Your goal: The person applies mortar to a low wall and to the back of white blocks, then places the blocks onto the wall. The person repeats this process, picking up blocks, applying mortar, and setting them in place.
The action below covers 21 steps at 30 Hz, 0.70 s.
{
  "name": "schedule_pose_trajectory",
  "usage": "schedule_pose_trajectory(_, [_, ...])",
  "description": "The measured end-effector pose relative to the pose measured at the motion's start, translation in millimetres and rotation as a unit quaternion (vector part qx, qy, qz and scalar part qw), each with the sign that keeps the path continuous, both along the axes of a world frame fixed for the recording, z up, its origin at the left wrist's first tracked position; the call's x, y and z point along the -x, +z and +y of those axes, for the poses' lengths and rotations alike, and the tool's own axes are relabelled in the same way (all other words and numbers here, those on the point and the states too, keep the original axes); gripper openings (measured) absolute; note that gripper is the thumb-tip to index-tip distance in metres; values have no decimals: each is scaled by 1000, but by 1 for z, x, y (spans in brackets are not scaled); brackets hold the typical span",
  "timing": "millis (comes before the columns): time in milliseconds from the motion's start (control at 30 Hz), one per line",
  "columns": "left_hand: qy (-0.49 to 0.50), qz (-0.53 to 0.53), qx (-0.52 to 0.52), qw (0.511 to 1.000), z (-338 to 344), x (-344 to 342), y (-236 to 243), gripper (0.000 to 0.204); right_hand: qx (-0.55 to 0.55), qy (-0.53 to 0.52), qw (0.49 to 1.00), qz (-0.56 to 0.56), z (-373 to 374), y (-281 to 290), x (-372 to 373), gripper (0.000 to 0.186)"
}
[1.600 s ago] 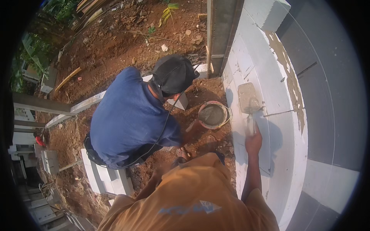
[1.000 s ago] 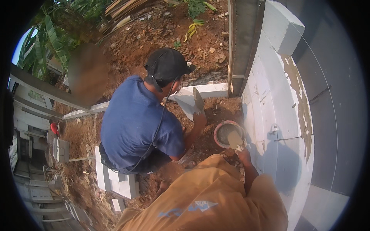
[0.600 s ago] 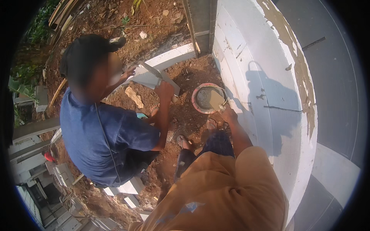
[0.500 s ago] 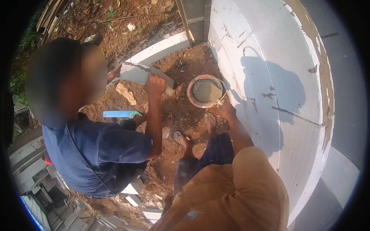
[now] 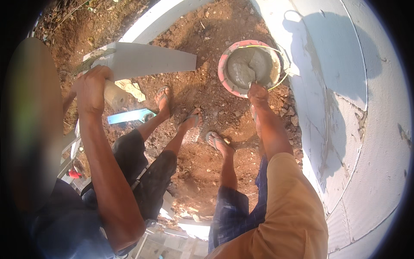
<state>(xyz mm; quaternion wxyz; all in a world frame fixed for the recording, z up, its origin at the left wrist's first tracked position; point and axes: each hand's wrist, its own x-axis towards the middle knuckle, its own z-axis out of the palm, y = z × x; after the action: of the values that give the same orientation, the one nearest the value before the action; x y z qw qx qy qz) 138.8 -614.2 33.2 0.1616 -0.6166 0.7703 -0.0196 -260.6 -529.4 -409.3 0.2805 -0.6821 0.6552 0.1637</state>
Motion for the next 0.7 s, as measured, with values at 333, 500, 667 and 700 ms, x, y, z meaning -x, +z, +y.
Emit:
schedule_pose_trajectory(333, [386, 376, -160, 827, 445, 149, -7, 11, 2, -167, 972, -165, 21, 235, 85, 53])
schedule_pose_trajectory(500, [516, 459, -269, 671, 577, 158, 0, 12, -61, -411, 809, -416, 64, 381, 100, 47])
schedule_pose_trajectory(667, [476, 519, -252, 664, 558, 137, -8, 13, 65, -325, 840, -430, 94, 625, 120, 50])
schedule_pose_trajectory(700, [462, 525, -249, 670, 549, 127, -7, 13, 93, -332, 821, -455, 101, 648, 131, 49])
